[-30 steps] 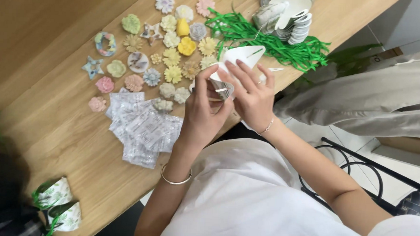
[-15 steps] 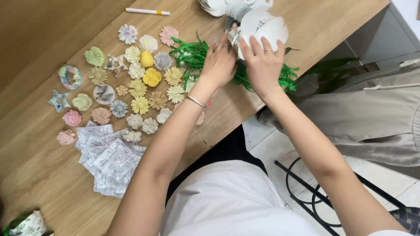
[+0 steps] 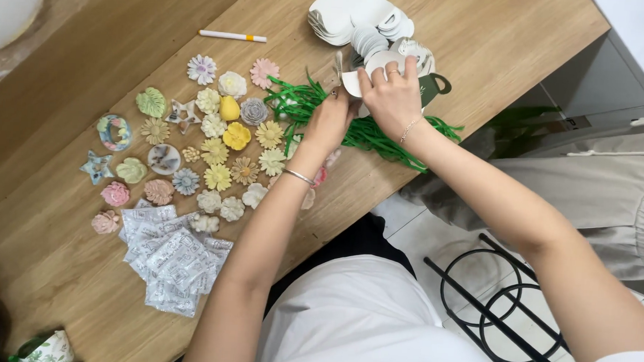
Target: The person places small decorative items into plastic bags and ties them with green ribbons on a wooden table.
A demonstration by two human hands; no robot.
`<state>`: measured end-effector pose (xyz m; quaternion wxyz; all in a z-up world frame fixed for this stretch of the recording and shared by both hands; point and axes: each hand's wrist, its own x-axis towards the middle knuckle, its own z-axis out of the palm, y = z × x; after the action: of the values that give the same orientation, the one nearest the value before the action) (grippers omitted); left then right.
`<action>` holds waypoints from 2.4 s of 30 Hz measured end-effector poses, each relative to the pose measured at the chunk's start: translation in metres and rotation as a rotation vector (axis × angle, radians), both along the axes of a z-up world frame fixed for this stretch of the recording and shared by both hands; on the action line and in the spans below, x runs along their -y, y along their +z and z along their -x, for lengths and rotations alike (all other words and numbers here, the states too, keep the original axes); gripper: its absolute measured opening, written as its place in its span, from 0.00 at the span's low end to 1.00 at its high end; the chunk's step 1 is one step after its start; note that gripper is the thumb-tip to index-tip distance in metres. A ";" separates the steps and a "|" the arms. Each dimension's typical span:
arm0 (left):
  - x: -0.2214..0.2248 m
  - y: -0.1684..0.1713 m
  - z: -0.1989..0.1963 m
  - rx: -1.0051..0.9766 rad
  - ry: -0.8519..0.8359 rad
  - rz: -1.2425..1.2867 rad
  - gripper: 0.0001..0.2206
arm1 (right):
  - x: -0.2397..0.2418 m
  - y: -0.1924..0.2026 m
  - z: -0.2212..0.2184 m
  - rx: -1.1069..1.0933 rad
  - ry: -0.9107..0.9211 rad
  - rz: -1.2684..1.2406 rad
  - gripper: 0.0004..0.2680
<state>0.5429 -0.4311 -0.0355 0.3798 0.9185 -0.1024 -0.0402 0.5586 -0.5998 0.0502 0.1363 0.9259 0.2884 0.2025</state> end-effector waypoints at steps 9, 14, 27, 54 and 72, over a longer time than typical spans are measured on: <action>0.008 0.026 0.010 0.129 0.061 0.189 0.09 | 0.042 -0.005 0.000 -0.584 -0.134 -0.211 0.12; 0.011 0.011 0.008 0.128 0.083 0.167 0.06 | 0.066 0.102 0.024 -0.497 -0.344 -0.394 0.11; 0.007 -0.011 0.009 0.156 -0.048 -0.280 0.23 | 0.018 -0.093 0.020 -0.176 -0.224 0.001 0.10; 0.024 0.009 0.019 0.471 -0.048 -0.708 0.23 | 0.092 -0.043 0.082 -0.325 -0.439 -0.772 0.05; 0.059 0.031 -0.045 0.227 -0.089 -0.299 0.29 | 0.083 0.030 0.078 -0.099 -0.162 -0.667 0.08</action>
<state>0.5883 -0.4901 -0.0041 0.2227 0.9580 -0.1779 0.0324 0.4808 -0.6828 0.0807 -0.1722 0.9481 0.1383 0.2289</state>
